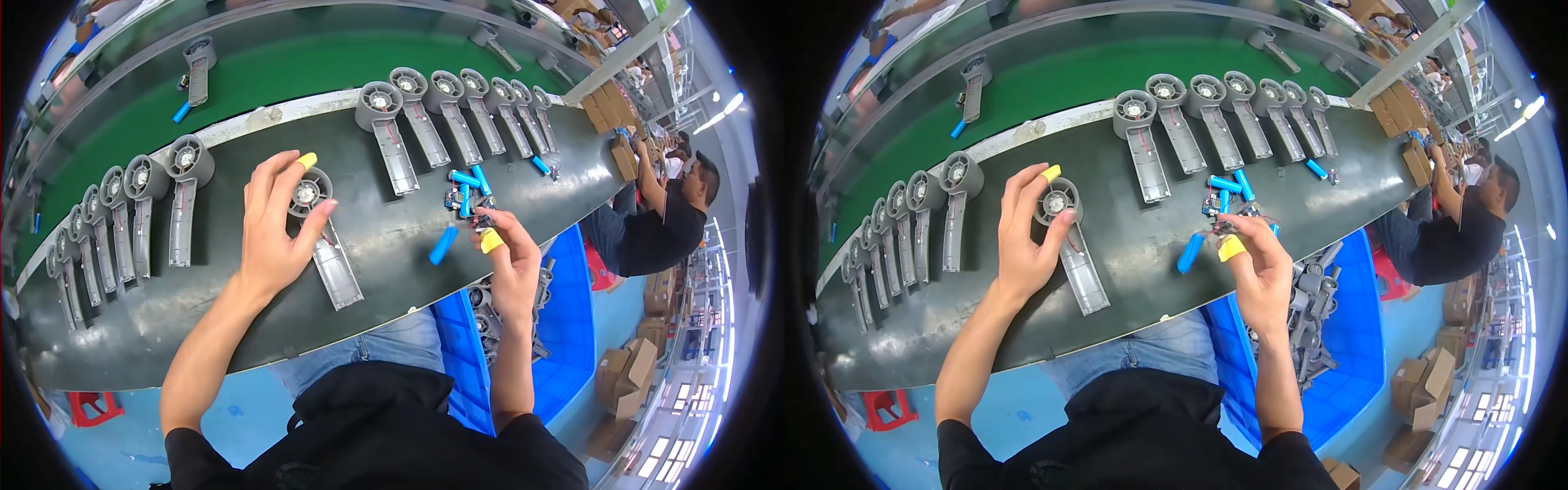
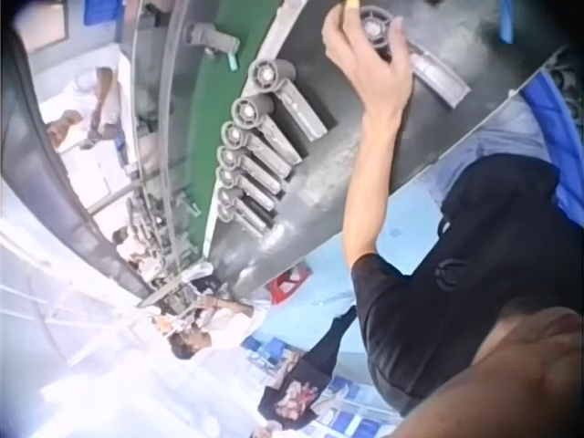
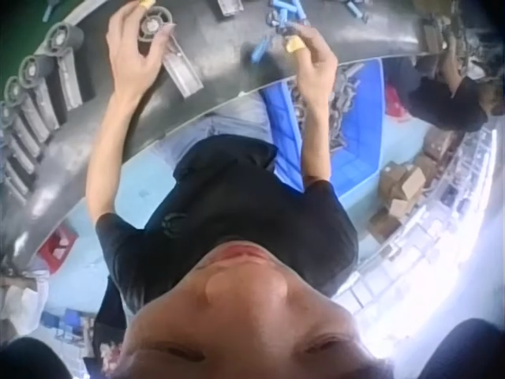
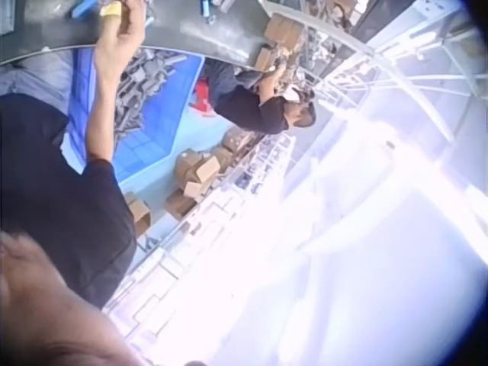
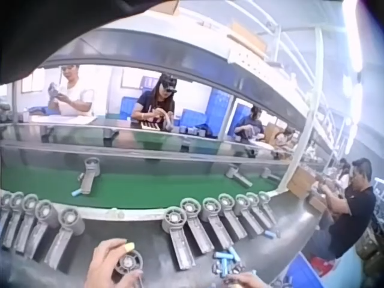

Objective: The person assembles internal components into handheld fan housings by hand, inserting motor assemblies, circuit boards, wires, and batteries into each housing.

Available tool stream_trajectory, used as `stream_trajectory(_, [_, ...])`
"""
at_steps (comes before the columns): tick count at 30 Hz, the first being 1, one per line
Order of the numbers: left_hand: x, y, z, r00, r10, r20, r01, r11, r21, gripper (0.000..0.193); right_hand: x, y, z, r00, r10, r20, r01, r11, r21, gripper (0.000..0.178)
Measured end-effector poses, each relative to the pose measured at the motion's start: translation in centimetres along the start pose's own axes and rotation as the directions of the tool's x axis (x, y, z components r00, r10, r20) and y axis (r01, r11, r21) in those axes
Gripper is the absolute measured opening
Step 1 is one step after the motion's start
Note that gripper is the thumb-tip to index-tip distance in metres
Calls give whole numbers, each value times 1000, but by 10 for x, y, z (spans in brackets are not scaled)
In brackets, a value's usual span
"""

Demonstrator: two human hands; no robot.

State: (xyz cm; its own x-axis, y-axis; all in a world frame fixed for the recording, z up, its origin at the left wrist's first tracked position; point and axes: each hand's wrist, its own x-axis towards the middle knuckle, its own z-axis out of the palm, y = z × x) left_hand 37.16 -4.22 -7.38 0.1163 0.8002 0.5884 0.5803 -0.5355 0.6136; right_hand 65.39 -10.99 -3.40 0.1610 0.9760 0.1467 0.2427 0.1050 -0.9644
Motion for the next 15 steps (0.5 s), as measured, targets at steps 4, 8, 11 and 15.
stream_trajectory(4, [9, 29, -16, 985, 168, 44, -156, 967, -200, 32, 5, -13, 14, 986, -144, 84, 133, 984, 115, 36])
stream_trajectory(8, [20, 57, -29, 942, 282, 182, -215, 923, -319, 55, 14, -33, 46, 927, -310, 210, 307, 951, 48, 44])
stream_trajectory(11, [14, 53, -33, 968, 206, 146, -158, 945, -287, 50, 17, -47, 76, 903, -275, 330, 203, 950, 236, 41])
stream_trajectory(15, [9, 44, -49, 982, -125, 139, 177, 860, -478, 23, 24, -37, 88, 952, -184, 246, 120, 960, 252, 23])
